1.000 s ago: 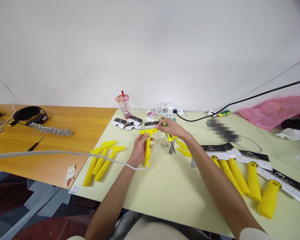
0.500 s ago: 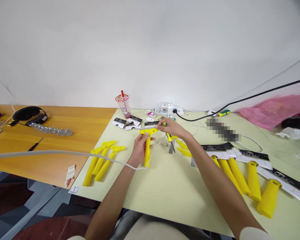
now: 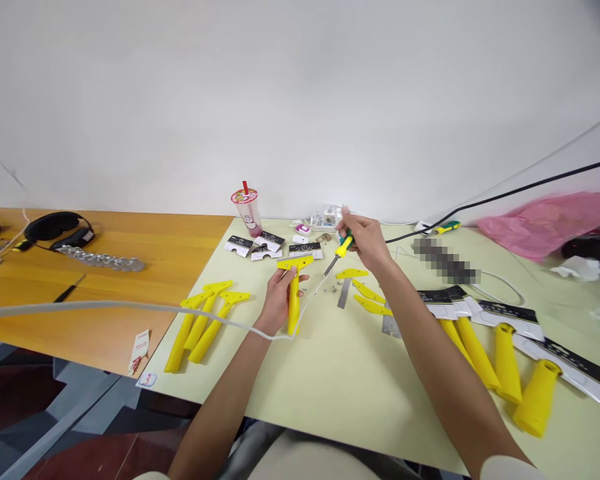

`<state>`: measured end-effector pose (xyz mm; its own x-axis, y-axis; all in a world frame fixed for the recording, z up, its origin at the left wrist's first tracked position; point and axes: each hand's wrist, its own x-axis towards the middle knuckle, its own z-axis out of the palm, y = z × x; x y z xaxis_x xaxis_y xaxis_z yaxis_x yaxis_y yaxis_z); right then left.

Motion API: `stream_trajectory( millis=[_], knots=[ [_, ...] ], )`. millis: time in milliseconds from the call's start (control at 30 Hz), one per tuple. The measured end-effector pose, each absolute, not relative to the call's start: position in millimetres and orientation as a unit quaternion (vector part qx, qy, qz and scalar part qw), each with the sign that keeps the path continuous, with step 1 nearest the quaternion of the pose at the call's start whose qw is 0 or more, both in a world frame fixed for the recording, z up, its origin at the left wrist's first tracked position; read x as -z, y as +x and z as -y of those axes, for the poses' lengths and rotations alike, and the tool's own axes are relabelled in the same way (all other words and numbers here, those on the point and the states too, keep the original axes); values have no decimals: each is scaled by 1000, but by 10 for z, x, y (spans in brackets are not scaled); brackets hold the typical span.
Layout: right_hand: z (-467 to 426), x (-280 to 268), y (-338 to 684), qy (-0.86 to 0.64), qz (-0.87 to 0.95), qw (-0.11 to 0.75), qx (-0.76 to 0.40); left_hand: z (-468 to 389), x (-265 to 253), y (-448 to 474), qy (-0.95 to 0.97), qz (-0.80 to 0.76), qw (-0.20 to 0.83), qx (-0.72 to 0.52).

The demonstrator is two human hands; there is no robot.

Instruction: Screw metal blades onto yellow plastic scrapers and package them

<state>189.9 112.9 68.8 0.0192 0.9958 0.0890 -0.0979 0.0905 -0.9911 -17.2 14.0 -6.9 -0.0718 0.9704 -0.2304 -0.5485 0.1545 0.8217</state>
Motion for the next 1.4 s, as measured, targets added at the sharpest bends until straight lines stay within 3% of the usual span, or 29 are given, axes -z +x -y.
stream_trajectory(
  millis=[100,233,800,1000,1400],
  knots=[
    [-1228,-597,1884,-369,247,642,-626,-134,66,-166,248,-427,636,-594],
    [-1318,-444,1817,-296,96,640,-703,-124,48,-158,245,-441,640,-580],
    [-1089,-728,1629,-136,86,542,-825,-117,37,-149,261,-445,633,-578],
    [-1031,-757,1595,-204,61,516,-829,-123,26,-141,257,-450,630,-579],
    [-1079,-422,1497,-205,263,531,-779,-115,29,-142,254,-449,641,-568]
  ],
)
